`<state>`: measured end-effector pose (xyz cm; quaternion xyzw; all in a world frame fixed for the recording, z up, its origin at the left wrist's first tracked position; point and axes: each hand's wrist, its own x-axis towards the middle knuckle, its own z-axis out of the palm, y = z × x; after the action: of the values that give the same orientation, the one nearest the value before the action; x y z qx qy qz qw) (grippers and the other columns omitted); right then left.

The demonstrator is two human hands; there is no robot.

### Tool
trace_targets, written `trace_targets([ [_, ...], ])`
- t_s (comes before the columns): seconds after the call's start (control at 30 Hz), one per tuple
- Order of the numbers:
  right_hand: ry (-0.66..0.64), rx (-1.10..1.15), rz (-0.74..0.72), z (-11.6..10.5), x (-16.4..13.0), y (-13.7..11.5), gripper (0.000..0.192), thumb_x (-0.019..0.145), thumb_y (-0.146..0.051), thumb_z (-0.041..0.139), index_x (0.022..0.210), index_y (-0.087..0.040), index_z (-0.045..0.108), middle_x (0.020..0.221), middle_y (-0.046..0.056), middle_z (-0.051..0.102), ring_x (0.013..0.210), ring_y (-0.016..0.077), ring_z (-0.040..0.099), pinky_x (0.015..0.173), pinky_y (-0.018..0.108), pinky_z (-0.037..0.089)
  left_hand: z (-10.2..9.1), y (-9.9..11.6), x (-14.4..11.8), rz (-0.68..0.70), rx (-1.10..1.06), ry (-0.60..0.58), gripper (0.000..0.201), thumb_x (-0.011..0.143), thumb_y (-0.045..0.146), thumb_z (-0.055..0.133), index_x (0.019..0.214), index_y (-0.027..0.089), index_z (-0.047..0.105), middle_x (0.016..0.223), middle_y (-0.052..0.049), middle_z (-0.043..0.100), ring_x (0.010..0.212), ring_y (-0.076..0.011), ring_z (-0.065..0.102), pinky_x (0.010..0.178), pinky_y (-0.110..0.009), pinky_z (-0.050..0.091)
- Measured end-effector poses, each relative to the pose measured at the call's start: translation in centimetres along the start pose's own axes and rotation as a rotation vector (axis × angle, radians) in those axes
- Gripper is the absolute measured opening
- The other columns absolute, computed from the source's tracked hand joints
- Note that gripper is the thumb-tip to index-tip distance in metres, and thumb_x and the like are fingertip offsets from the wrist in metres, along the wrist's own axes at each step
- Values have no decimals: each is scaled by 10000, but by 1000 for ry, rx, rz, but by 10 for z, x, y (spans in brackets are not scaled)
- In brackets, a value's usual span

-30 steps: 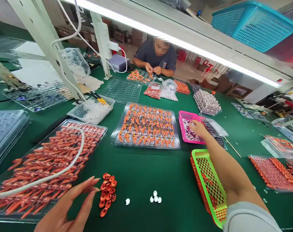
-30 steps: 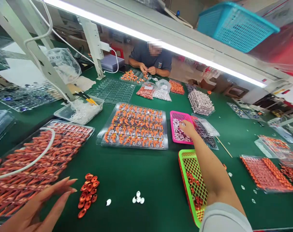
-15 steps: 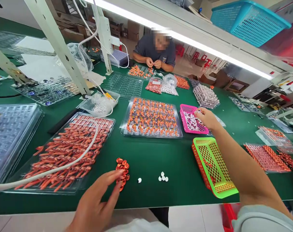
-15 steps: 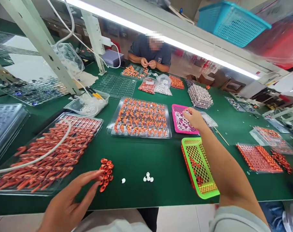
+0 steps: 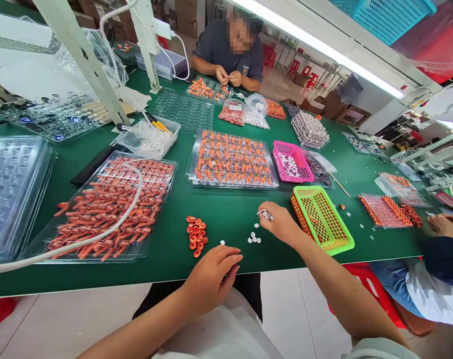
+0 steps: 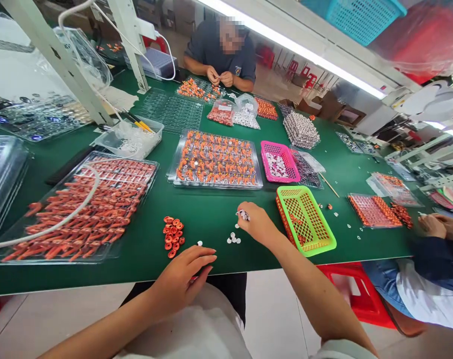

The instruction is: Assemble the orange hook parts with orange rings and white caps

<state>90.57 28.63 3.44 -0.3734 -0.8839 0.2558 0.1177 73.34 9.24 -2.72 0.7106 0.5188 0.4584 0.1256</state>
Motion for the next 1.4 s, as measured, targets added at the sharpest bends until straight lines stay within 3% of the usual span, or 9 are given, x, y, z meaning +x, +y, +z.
trace_targets([
  [0.1, 27, -69, -41, 16, -9, 7, 128, 838, -177, 513, 919, -232, 596, 902, 39, 635, 795, 204, 607, 712, 303, 467, -4, -1, -2, -1, 9, 9, 258, 909, 73, 523, 1122, 171, 631, 1079, -112, 708, 970, -215, 672, 872, -393, 584],
  [0.23, 95, -149, -46, 19, -13, 23, 125, 878, -178, 487, 949, -226, 579, 908, 53, 620, 821, 221, 602, 731, 317, 466, -8, -3, -3, -27, 33, 9, 254, 915, 81, 520, 1124, 173, 633, 1071, -109, 711, 957, -216, 673, 820, -371, 587],
  [0.47, 96, -297, -44, 35, -27, 24, 159, 910, -189, 502, 983, -242, 633, 892, 61, 571, 667, 191, 552, 527, 259, 379, -7, -5, -1, -32, 0, 32, 270, 913, 65, 531, 1144, 178, 612, 1070, -99, 711, 962, -200, 670, 849, -357, 571],
  [0.67, 75, -319, -59, 28, -35, 21, 279, 917, -360, 621, 1185, -285, 622, 1030, 91, 619, 921, 256, 609, 629, 290, 488, -10, -5, 6, -34, 30, 33, 279, 913, 69, 538, 1156, 190, 605, 1077, -89, 718, 992, -196, 673, 880, -346, 566],
  [0.77, 86, -214, -49, 18, -39, 23, 350, 926, -387, 626, 1260, -288, 590, 1093, 95, 621, 994, 272, 612, 747, 354, 533, -11, -6, 9, -46, 44, 27, 273, 912, 68, 546, 1150, 184, 610, 1072, -88, 719, 986, -196, 674, 866, -337, 567],
  [0.9, 177, 112, 28, 12, -46, 28, 311, 976, -382, 557, 1271, -290, 585, 1125, 75, 634, 984, 246, 628, 850, 391, 527, -13, -5, 11, -64, 46, 17, 274, 913, 60, 543, 1152, 170, 618, 1085, -94, 713, 1006, -193, 671, 894, -332, 557],
  [1.1, 300, 476, 281, 18, -53, 40, 317, 1002, -458, 475, 1228, -276, 605, 1012, 58, 696, 953, 242, 677, 821, 387, 554, -16, -6, 16, -82, 39, 9, 272, 922, 79, 535, 1157, 188, 620, 1076, -74, 717, 986, -174, 679, 882, -305, 559],
  [1.23, 360, 576, 339, 22, -51, 43, 345, 1000, -468, 462, 1260, -264, 559, 968, 58, 682, 892, 228, 682, 781, 374, 568, -15, -9, 20, -94, 30, -20, 270, 928, 84, 534, 1162, 191, 614, 1078, -68, 711, 990, -170, 672, 868, -297, 557],
  [1.4, 366, 591, 361, 24, -49, 48, 263, 973, -426, 512, 1141, -272, 642, 824, 23, 664, 764, 212, 652, 696, 345, 547, -11, -13, 25, -98, 23, -35, 281, 930, 88, 536, 1183, 193, 602, 1104, -74, 700, 1009, -179, 664, 866, -304, 561],
])
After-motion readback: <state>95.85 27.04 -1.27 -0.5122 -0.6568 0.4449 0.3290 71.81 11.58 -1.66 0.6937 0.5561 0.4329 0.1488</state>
